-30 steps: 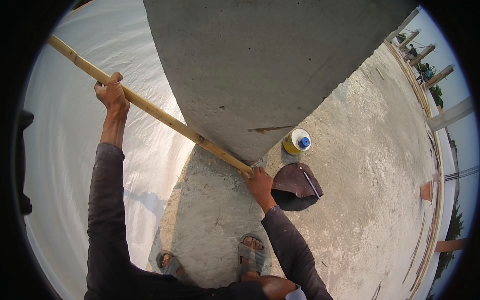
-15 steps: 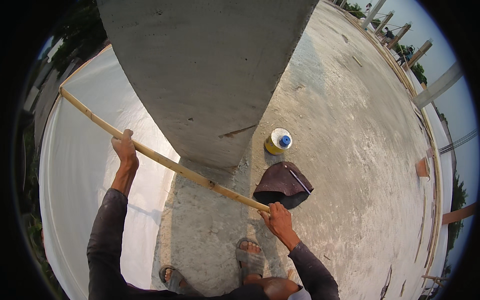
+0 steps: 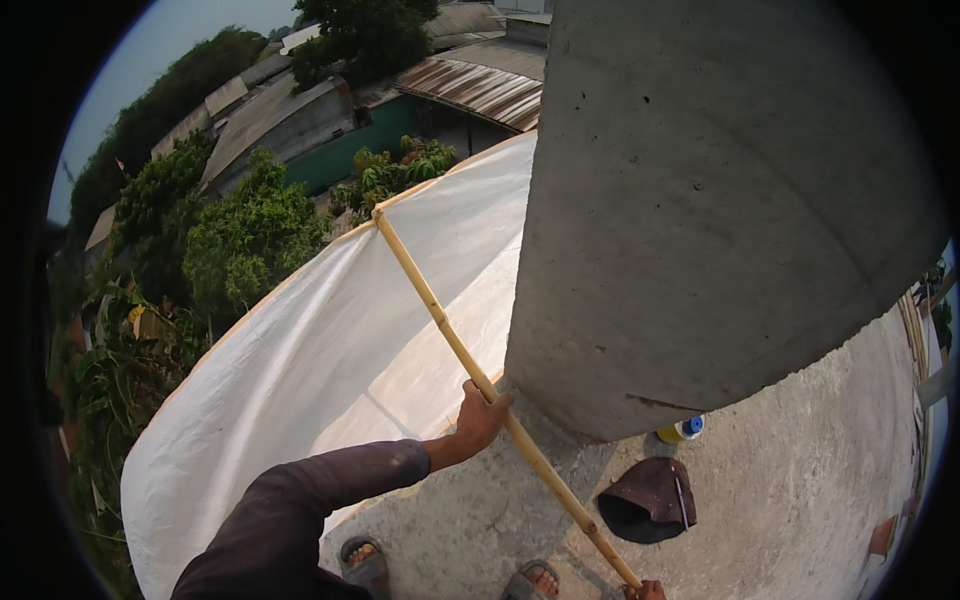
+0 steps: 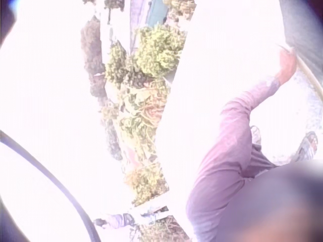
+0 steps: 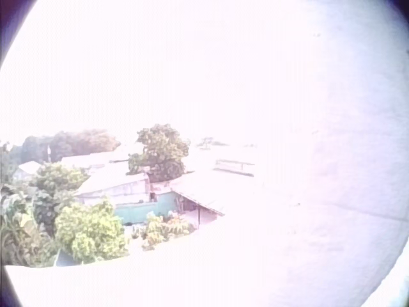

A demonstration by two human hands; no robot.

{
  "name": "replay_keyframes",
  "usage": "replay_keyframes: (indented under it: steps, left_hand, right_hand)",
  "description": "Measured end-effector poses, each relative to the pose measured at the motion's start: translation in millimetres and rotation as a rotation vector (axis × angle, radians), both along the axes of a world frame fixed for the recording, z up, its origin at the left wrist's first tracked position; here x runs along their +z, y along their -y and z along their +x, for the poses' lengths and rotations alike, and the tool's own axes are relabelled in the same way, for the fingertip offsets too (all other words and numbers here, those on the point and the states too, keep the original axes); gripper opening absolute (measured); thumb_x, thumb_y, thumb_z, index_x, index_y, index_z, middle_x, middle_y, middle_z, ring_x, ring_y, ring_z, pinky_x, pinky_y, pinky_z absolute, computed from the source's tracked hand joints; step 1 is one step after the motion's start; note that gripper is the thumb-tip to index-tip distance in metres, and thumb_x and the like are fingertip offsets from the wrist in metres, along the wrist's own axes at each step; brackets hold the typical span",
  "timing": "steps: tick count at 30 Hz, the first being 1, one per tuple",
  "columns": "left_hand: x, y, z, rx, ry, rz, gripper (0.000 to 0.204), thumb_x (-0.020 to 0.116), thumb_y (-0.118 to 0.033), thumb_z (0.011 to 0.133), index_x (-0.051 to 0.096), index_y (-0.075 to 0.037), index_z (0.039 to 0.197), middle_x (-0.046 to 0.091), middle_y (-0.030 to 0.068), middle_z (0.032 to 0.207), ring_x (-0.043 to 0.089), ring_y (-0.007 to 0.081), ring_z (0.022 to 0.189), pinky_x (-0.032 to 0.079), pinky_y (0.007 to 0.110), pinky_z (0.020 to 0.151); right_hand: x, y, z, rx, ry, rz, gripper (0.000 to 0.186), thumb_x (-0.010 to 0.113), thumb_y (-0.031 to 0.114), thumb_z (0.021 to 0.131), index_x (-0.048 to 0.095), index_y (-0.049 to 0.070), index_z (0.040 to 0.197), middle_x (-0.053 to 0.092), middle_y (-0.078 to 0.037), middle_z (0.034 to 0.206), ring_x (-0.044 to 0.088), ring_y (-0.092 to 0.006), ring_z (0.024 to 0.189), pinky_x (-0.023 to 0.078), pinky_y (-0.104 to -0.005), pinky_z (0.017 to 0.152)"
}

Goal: The person secures a white tarp to a bamboo pole on a rooftop using wire and a hammer. They tie the wire around the pole and tarp, then hammer nails into the concrete to fasten the assembly in place.

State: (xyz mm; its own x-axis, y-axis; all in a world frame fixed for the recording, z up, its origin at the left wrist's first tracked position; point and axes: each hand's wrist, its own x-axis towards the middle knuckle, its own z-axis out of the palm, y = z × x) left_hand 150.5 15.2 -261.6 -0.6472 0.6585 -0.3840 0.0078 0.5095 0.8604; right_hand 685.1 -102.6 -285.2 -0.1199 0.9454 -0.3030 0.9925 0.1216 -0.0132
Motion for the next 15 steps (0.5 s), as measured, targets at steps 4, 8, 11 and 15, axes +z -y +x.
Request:
replay_keyframes:
  steps: [4, 8, 11, 15]
  left_hand:
    - [-19.5, 7.5, 24.5, -0.089, 0.243, -0.086, 0.065, 0.077, -0.031, 0.086, 0.039, 0.004, 0.125, 0.067, 0.0242, 0.104, 0.072, 0.0337, 0.093, 0.06, 0.041, 0.08]
    - [-39.5, 6.6, 51.6, -0.087, 0.383, -0.106, 0.067, 0.079, -0.025, 0.086, 0.036, 0.002, 0.129, 0.065, 0.0211, 0.108, 0.072, 0.0294, 0.092, 0.062, 0.038, 0.077]
    - [-56.0, 6.0, 69.8, -0.082, 0.47, -0.078, 0.071, 0.078, -0.025, 0.087, 0.031, 0.001, 0.133, 0.063, 0.0208, 0.115, 0.072, 0.0281, 0.092, 0.063, 0.037, 0.074]
    - [-74.1, 3.8, 92.5, -0.06, 0.53, -0.029, 0.058, 0.077, -0.021, 0.089, 0.035, -0.002, 0.124, 0.064, 0.0154, 0.094, 0.065, 0.02, 0.064, 0.058, 0.034, 0.056]
  right_hand:
    - [10.0, 0.7, 19.1, -0.02, 0.102, -0.052, 0.042, 0.085, 0.035, 0.079, 0.069, 0.0, 0.096, 0.067, -0.02, 0.091, 0.068, -0.0386, 0.085, 0.053, -0.0494, 0.073]
    - [33.5, -0.6, 17.6, -0.027, 0.205, -0.093, 0.043, 0.086, 0.035, 0.076, 0.071, 0.0, 0.096, 0.069, -0.021, 0.091, 0.069, -0.0383, 0.086, 0.054, -0.048, 0.075]
    - [43.9, -0.3, 17.6, -0.028, 0.304, -0.107, 0.044, 0.088, 0.035, 0.074, 0.073, 0.0, 0.095, 0.071, -0.022, 0.091, 0.07, -0.038, 0.087, 0.055, -0.0468, 0.076]
    - [37.9, -7.5, 39.7, -0.022, 0.282, -0.172, 0.045, 0.09, 0.036, 0.07, 0.075, 0.001, 0.094, 0.073, -0.021, 0.089, 0.072, -0.0381, 0.085, 0.057, -0.0453, 0.076]
